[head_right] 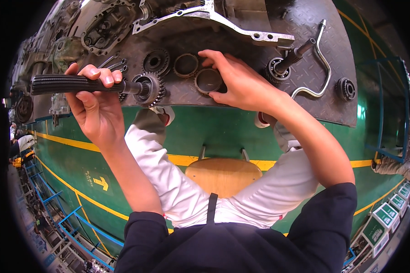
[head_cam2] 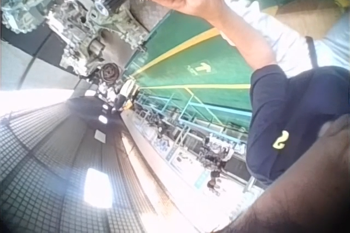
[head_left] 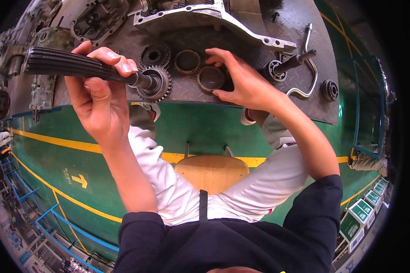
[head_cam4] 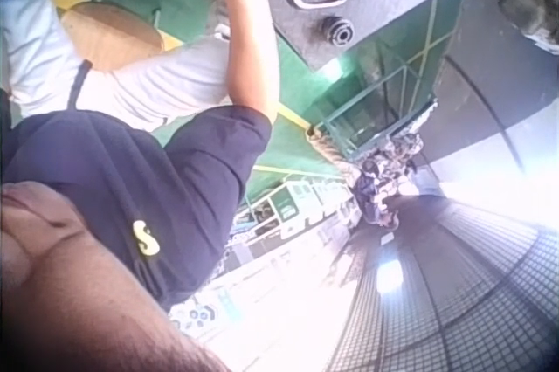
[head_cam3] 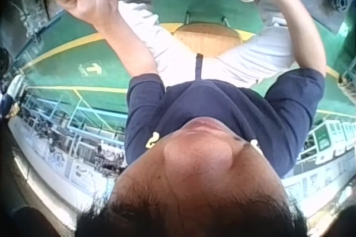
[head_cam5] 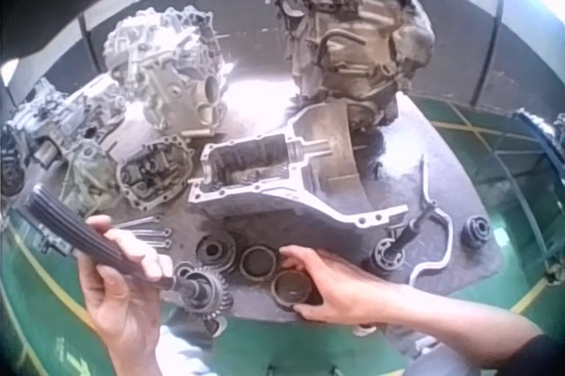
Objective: The person assembles transmission components by fitting gears, bearings, and synchronizer rings onto a metal shaft by hand.
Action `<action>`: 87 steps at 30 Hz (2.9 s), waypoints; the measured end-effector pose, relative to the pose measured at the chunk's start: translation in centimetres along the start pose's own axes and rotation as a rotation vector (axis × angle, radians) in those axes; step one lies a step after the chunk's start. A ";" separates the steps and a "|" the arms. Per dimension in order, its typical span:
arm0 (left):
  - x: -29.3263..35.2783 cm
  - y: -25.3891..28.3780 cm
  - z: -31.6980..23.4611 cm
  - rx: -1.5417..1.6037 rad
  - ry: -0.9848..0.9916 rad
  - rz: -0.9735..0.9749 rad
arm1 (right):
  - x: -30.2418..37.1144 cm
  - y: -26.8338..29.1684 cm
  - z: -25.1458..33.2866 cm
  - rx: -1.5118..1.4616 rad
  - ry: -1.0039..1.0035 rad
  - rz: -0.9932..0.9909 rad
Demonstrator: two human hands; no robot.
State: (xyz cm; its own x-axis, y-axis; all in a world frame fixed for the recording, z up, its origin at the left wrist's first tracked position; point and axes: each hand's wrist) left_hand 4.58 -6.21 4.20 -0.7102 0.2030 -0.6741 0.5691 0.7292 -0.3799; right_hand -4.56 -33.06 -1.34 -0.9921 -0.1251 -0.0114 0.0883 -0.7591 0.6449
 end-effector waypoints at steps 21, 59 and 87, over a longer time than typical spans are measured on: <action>-0.1 -0.5 0.4 -0.029 0.034 0.080 | -3.9 -0.3 -0.3 0.390 0.132 -0.004; 0.0 -0.1 0.1 -0.019 0.031 0.088 | -2.0 1.6 1.9 0.269 0.056 -0.233; 0.1 0.3 -0.3 -0.052 0.020 0.118 | -0.3 0.7 2.1 0.306 -0.132 -0.164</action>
State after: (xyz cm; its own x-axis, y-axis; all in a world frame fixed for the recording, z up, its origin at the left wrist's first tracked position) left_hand 4.58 -5.75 4.20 -0.6479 0.3018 -0.6993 0.6272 0.7324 -0.2650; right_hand -4.36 -32.19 0.73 -0.9956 0.0809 -0.0474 -0.0835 -0.5335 0.8417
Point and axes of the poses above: each hand's wrist, its own x-axis away from the middle knuckle, its own y-axis out of the back of the hand, z = x × y, and after that the axes turned 9 degrees about -y, right-handed
